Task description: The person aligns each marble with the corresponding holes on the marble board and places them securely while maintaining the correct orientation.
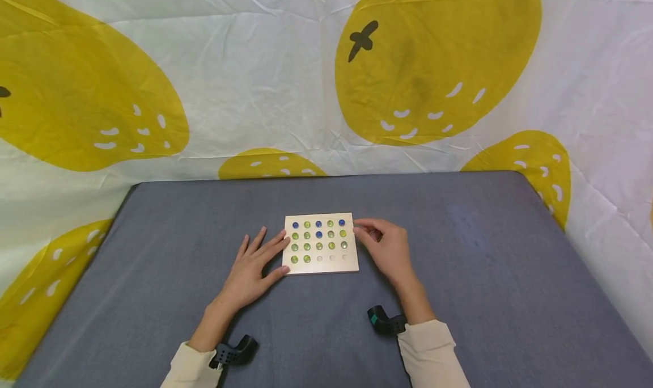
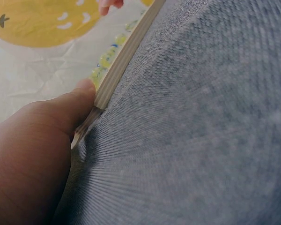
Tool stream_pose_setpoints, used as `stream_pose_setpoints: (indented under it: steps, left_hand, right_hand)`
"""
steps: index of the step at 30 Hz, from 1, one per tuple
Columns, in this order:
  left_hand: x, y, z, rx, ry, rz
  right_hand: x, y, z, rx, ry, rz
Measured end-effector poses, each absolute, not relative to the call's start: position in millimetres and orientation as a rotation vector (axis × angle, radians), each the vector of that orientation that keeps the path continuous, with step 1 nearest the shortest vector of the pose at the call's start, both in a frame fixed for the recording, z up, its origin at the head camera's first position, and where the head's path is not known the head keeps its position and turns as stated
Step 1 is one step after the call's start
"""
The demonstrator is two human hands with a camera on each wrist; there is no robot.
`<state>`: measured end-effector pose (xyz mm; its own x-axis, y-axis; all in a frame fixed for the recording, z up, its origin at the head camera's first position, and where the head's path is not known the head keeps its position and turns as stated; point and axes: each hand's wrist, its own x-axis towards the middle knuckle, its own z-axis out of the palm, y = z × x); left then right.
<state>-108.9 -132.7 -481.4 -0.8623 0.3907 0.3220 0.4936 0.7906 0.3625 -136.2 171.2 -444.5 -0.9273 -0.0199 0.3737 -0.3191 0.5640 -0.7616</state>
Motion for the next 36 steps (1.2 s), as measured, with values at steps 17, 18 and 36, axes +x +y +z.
stream_pose_setpoints:
  steps: [17,18,36]
  left_hand:
    - [-110.0,-133.9,-482.4,-0.7,-2.745,-0.666]
    - [-110.0,-134.0,-482.3,-0.699,-2.745,-0.667]
    - [-109.7,-134.0,-483.0,-0.695,-2.742,-0.669]
  right_hand:
    - [-142.8,210.8,-458.4,0.078,-2.494,1.227]
    - [-143.0,211.1,-459.4,0.074,-2.502,1.213]
    - [-145.7,213.8,-470.8,0.139,-2.594,1.12]
